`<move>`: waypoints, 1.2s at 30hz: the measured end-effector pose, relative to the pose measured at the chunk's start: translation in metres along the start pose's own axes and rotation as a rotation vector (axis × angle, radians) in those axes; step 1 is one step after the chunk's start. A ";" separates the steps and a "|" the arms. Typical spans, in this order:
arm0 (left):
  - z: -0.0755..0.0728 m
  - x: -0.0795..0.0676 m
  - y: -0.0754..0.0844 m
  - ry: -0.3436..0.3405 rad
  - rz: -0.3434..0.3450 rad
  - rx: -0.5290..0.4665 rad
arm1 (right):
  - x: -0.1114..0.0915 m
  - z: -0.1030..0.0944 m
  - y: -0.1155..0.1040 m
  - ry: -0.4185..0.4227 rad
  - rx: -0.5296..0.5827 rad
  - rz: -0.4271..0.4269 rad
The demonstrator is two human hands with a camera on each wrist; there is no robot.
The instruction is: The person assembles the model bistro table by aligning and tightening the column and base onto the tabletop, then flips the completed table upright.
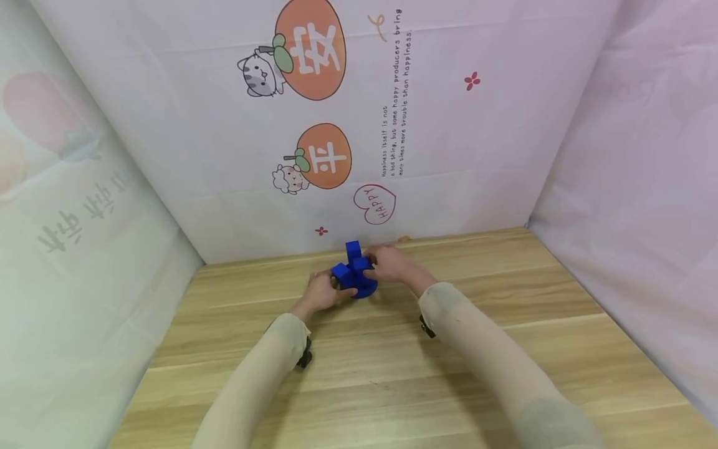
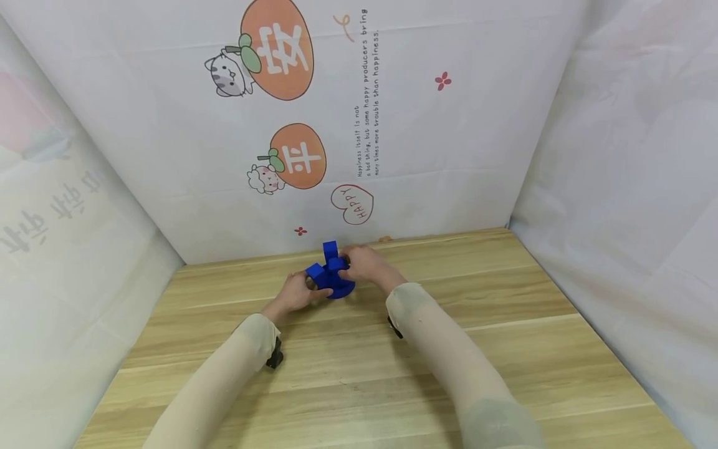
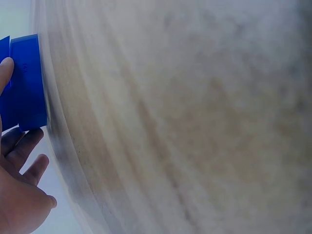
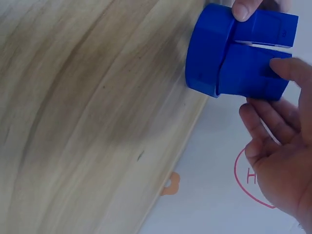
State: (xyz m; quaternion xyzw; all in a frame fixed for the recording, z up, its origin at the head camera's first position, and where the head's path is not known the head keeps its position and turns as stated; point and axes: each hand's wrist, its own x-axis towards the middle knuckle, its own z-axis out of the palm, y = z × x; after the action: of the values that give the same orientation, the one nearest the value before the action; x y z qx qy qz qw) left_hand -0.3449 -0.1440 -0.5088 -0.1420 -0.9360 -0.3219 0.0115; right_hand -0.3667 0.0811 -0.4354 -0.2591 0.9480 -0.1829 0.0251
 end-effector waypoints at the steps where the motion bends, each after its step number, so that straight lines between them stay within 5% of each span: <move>1: 0.000 0.000 0.000 0.000 0.000 0.002 | 0.000 0.001 0.000 0.006 0.010 0.013; 13: -0.001 0.001 -0.001 0.004 0.006 -0.003 | -0.001 -0.001 0.005 0.034 0.002 -0.004; 21: 0.000 0.000 -0.001 0.000 -0.001 -0.002 | -0.001 0.001 0.006 -0.046 0.138 -0.018; 30: 0.000 -0.001 0.002 -0.004 -0.019 -0.002 | 0.004 0.006 0.010 -0.015 0.227 0.042; 36: -0.001 -0.002 0.002 -0.008 -0.030 0.007 | 0.004 0.006 0.008 0.050 0.182 0.120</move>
State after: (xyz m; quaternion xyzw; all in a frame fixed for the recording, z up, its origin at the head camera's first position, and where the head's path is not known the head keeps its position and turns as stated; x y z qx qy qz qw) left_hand -0.3428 -0.1434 -0.5074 -0.1294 -0.9392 -0.3180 0.0034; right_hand -0.3726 0.0834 -0.4437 -0.1936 0.9417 -0.2729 0.0356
